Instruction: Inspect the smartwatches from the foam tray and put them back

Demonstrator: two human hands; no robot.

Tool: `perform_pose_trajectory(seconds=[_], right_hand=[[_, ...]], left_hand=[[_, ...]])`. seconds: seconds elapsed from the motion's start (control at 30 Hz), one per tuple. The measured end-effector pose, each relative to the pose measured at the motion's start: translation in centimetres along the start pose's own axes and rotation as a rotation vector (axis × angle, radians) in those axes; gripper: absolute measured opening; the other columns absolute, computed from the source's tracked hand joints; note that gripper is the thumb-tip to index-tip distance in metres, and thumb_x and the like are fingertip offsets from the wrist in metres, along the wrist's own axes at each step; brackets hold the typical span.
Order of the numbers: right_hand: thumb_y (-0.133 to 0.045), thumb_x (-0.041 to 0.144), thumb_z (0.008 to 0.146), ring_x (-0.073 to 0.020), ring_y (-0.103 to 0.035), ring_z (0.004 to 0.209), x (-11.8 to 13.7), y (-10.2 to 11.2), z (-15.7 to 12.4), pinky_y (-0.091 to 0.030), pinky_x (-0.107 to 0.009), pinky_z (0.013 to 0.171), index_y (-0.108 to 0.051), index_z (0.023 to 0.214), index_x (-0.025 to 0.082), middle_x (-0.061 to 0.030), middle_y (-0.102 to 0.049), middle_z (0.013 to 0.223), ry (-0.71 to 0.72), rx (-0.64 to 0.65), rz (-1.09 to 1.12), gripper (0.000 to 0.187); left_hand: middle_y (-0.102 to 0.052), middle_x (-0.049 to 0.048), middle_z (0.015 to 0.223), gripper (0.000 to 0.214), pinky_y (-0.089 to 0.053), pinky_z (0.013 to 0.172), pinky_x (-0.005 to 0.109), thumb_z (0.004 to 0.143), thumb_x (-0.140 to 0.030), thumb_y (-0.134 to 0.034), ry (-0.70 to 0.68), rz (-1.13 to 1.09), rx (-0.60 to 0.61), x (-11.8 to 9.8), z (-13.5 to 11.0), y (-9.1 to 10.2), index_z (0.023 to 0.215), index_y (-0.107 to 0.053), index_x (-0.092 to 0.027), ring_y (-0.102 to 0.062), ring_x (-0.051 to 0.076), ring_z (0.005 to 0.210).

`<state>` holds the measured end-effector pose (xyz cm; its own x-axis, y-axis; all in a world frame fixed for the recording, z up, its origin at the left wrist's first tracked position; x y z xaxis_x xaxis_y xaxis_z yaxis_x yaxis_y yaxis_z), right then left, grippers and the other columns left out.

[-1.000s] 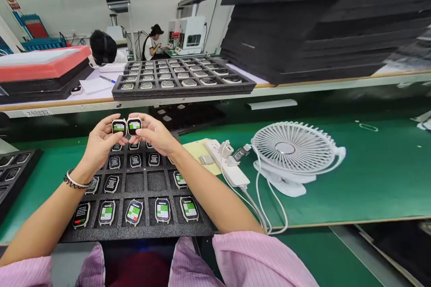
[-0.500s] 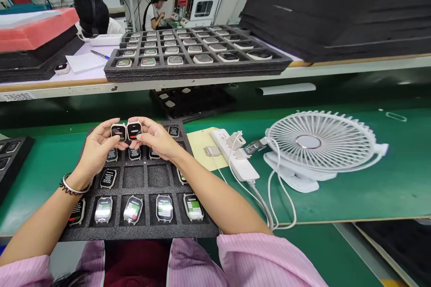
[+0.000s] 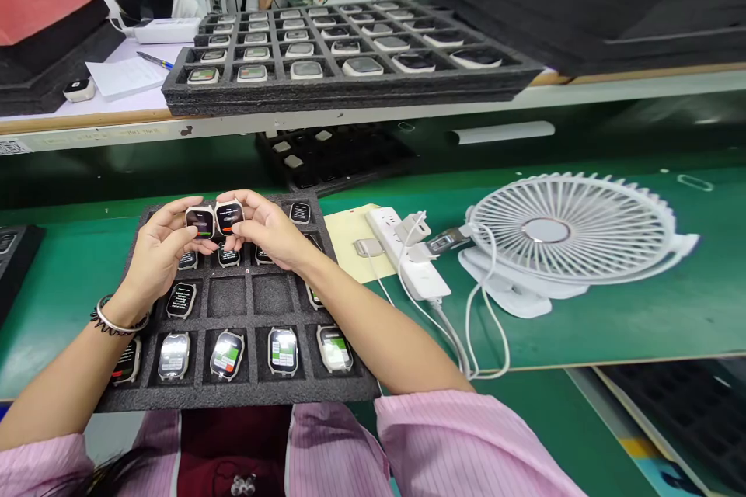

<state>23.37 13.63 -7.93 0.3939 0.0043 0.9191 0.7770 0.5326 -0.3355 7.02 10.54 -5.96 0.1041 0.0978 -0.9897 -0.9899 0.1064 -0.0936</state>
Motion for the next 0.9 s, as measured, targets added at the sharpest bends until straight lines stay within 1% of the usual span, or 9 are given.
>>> perform_pose_trajectory(seconds=[0.23,0.37,0.43,0.5,0.63,0.8,0.9], right_hand=[[-0.067,0.016,0.073,-0.0132,-0.068,0.063,-0.2,-0.1,-0.1,-0.052,-0.024,0.058,-0.056,0.114,0.018,0.0025,-0.067,0.084,-0.022,-0.014,0.002,0.042],[-0.067,0.016,0.072,-0.0132,-0.068,0.064,-0.5,0.2,-0.1,-0.053,-0.024,0.059,-0.057,0.114,0.020,0.0033,-0.067,0.082,-0.048,-0.108,0.042,0.043],[-0.067,0.014,0.070,-0.0134,-0.068,0.065,-0.8,0.5,0.0,-0.054,-0.024,0.060,-0.057,0.113,0.020,0.0033,-0.067,0.082,-0.092,-0.163,0.076,0.044],[-0.067,0.012,0.068,-0.0136,-0.069,0.066,-1.1,0.7,0.0,-0.055,-0.024,0.061,-0.057,0.112,0.020,0.0018,-0.070,0.085,-0.148,-0.182,0.109,0.045],[-0.068,0.009,0.067,-0.0130,-0.071,0.068,-1.1,0.8,-0.1,-0.056,-0.022,0.062,-0.058,0.112,0.019,-0.0005,-0.072,0.091,-0.192,-0.162,0.132,0.048],[-0.069,0.007,0.071,-0.0131,-0.073,0.073,-1.5,0.7,-0.2,-0.058,-0.020,0.068,-0.054,0.117,0.019,0.0007,-0.071,0.085,-0.199,-0.116,0.135,0.050],[-0.074,0.008,0.073,-0.0140,-0.074,0.076,-0.8,0.5,-0.1,-0.060,-0.022,0.071,-0.052,0.123,0.020,-0.0003,-0.072,0.092,-0.166,-0.100,0.141,0.056]], left_hand=[[-0.072,0.0042,0.099,0.041,-0.063,0.060,0.025,0.078,-0.026,-0.074,-0.007,0.017,-0.029,0.4,0.1,0.2,0.116,-0.062,-0.017,-0.072,0.013,0.060],[-0.071,0.0040,0.099,0.042,-0.062,0.061,0.026,0.078,-0.026,-0.073,0.015,0.016,-0.043,0.6,0.1,0.3,0.118,-0.062,-0.017,-0.072,0.013,0.062],[-0.070,0.0032,0.098,0.044,-0.062,0.062,0.026,0.077,-0.025,-0.071,0.029,0.004,-0.054,0.5,0.1,0.3,0.119,-0.061,-0.017,-0.072,0.013,0.063],[-0.069,0.0025,0.098,0.045,-0.061,0.062,0.025,0.076,-0.022,-0.070,0.040,-0.004,-0.061,0.4,0.1,0.3,0.120,-0.059,-0.017,-0.072,0.013,0.064],[-0.069,0.0026,0.098,0.049,-0.060,0.063,0.024,0.074,-0.018,-0.069,0.070,-0.009,-0.062,0.5,0.0,0.3,0.121,-0.056,-0.016,-0.072,0.013,0.065],[-0.069,0.0046,0.104,0.058,-0.060,0.065,0.023,0.072,-0.015,-0.072,0.092,-0.016,-0.072,0.9,0.4,0.1,0.127,-0.053,-0.015,-0.072,0.011,0.067],[-0.071,0.0063,0.108,0.064,-0.061,0.067,0.023,0.067,-0.014,-0.079,0.120,-0.094,-0.074,0.0,0.3,0.2,0.127,-0.055,-0.016,-0.073,0.013,0.069]])
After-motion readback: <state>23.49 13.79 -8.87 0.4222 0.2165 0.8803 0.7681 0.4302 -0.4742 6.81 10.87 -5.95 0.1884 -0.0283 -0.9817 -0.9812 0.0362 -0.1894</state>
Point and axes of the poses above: each hand's wrist, its own z-axis towards the middle knuckle, its own y-axis out of the back of the hand, x = y × z, the point moved 4 cm from there along z, towards the middle knuckle
